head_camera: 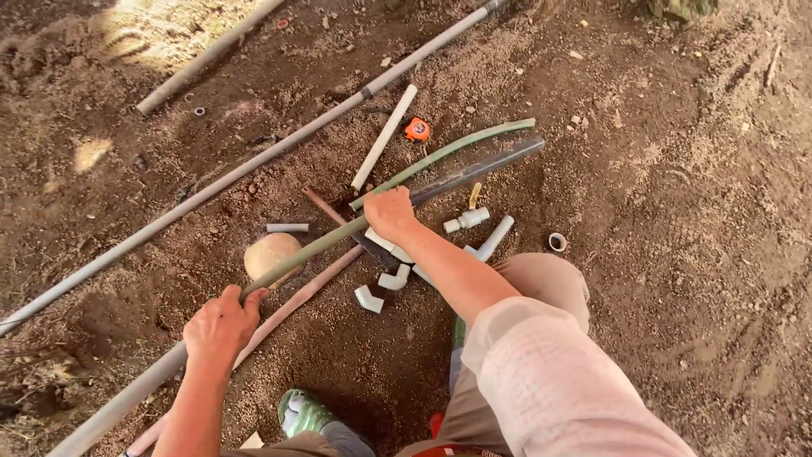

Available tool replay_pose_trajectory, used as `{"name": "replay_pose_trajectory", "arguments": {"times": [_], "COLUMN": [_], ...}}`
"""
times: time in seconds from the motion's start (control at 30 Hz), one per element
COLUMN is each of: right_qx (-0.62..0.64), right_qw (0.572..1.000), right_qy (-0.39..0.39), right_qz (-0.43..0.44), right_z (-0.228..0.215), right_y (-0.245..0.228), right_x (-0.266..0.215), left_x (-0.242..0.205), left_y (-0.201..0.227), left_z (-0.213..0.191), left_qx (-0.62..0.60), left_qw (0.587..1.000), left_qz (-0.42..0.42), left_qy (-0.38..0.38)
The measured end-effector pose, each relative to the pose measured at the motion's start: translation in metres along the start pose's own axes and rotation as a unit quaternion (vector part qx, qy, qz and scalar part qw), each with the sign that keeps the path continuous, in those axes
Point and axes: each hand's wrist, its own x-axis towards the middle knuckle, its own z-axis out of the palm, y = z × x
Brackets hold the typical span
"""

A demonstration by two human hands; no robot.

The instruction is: A person sits on the ground and uses a hacksaw blade to cut a green hose, then attempts to fit the hose onto various PVC pipe segments and connectors.

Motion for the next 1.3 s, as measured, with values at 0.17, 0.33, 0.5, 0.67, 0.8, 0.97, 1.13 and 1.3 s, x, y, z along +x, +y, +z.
{"name": "replay_pose_trajectory", "arguments": {"times": [0.17, 0.33, 0.5, 0.67, 0.8, 0.97, 1.13, 1.3], "right_qx": [0.074, 0.097, 0.134, 0.098, 0.121, 0.098, 0.128, 0.138], "right_qw": [0.993, 0.966, 0.953, 0.978, 0.976, 0.976, 0.957, 0.971], "right_qy": [-0.088, -0.226, -0.257, -0.140, -0.153, -0.168, -0.231, -0.160], "right_qz": [-0.007, -0.080, -0.089, -0.121, -0.101, -0.093, -0.122, -0.110], "right_z": [-0.004, -0.043, -0.054, -0.039, -0.011, -0.002, -0.030, -0.011], "right_y": [-0.008, -0.045, -0.060, -0.065, -0.057, -0.060, -0.093, -0.105], "right_x": [0.014, 0.025, 0.008, -0.005, -0.010, 0.002, 0.012, -0.003], "left_x": [0.008, -0.014, -0.013, -0.013, -0.008, -0.010, -0.014, -0.023], "left_y": [-0.035, -0.031, -0.004, 0.012, 0.020, 0.012, 0.008, 0.033], "left_z": [-0.016, -0.030, -0.034, -0.019, 0.006, 0.001, -0.009, -0.010], "left_qx": [-0.035, -0.128, -0.134, -0.058, -0.014, -0.029, -0.065, -0.025], "left_qw": [0.998, 0.971, 0.978, 0.989, 0.991, 0.991, 0.984, 0.983], "left_qz": [0.049, 0.130, 0.156, 0.129, 0.130, 0.127, 0.164, 0.184], "left_qy": [0.037, 0.154, 0.041, -0.041, -0.025, 0.014, 0.007, 0.014]}}
